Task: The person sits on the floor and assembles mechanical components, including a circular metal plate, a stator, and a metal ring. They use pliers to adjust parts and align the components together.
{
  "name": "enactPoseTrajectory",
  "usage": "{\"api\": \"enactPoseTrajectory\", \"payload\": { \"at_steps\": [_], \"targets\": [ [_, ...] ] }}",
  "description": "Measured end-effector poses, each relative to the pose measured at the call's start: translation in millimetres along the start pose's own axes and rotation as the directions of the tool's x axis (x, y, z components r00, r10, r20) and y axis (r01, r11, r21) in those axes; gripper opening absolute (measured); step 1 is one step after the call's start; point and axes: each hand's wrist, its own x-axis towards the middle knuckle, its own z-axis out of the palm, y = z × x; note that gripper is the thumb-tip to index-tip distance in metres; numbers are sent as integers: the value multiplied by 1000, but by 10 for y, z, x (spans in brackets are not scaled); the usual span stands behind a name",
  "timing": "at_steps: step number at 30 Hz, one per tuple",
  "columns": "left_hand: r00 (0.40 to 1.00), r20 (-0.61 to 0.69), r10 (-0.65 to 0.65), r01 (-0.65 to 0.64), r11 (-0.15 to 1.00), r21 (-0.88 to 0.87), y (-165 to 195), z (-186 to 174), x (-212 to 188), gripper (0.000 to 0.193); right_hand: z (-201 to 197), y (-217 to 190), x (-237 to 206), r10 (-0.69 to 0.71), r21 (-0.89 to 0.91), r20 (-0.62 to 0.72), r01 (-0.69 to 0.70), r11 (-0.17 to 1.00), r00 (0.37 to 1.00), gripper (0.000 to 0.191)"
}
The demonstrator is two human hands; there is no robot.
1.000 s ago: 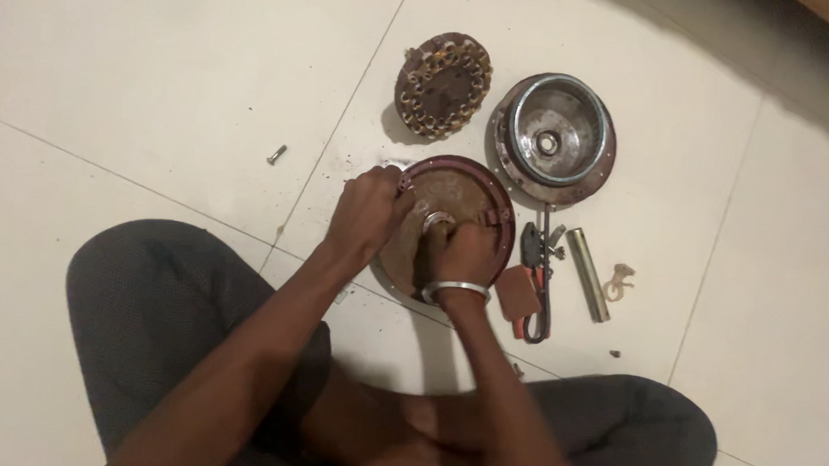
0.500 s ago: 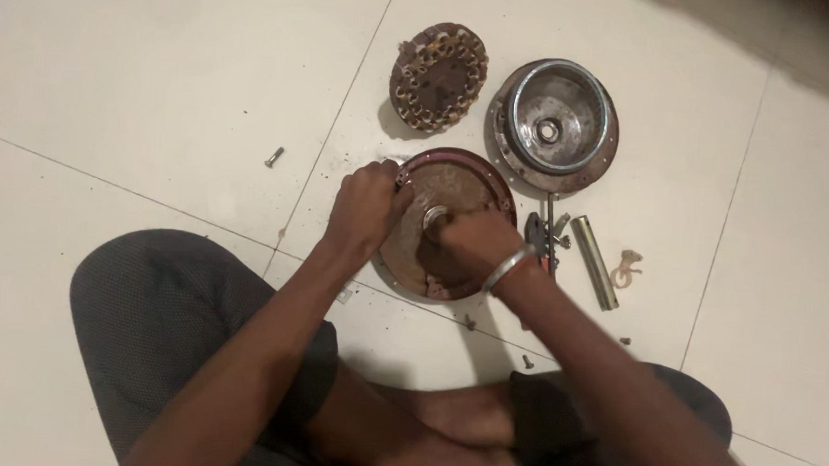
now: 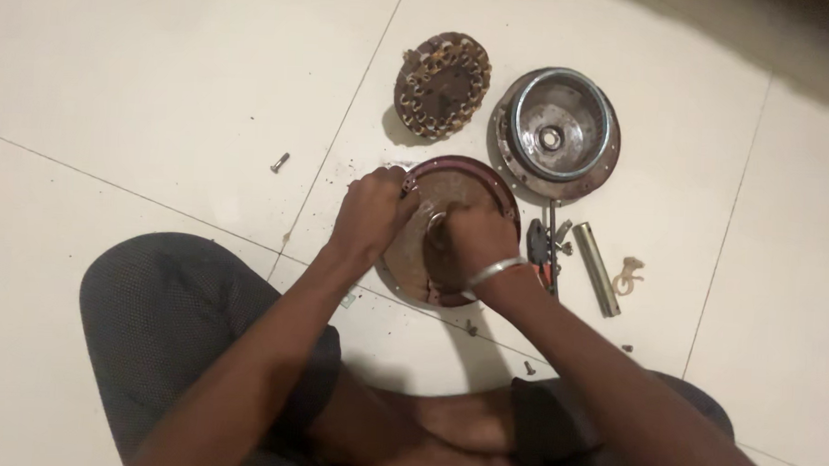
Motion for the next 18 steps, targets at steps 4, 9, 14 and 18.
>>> {"api": "enactPoseTrajectory", "payload": {
  "at_steps": [4, 9, 14, 18],
  "targets": [
    [1000, 10, 6, -6, 1000, -9, 1, -18, 5, 27, -179, 123, -63, -110, -148, 48, 116, 982, 993, 22],
    [998, 44, -35, 35, 999, -11, 5, -42, -2, 26, -348, 125, -165, -194, 126, -75, 202, 971, 978, 22],
    [998, 46, -49, 49, 999, -4, 48, -66, 0, 25, -280, 177, -176, -417, -10, -12, 417, 909, 909, 40],
    [995, 79, -61, 61, 998, 2, 48, -88, 8, 26, -106, 293, -92, -491, -95, 11, 490, 867, 871, 43]
  ]
}}
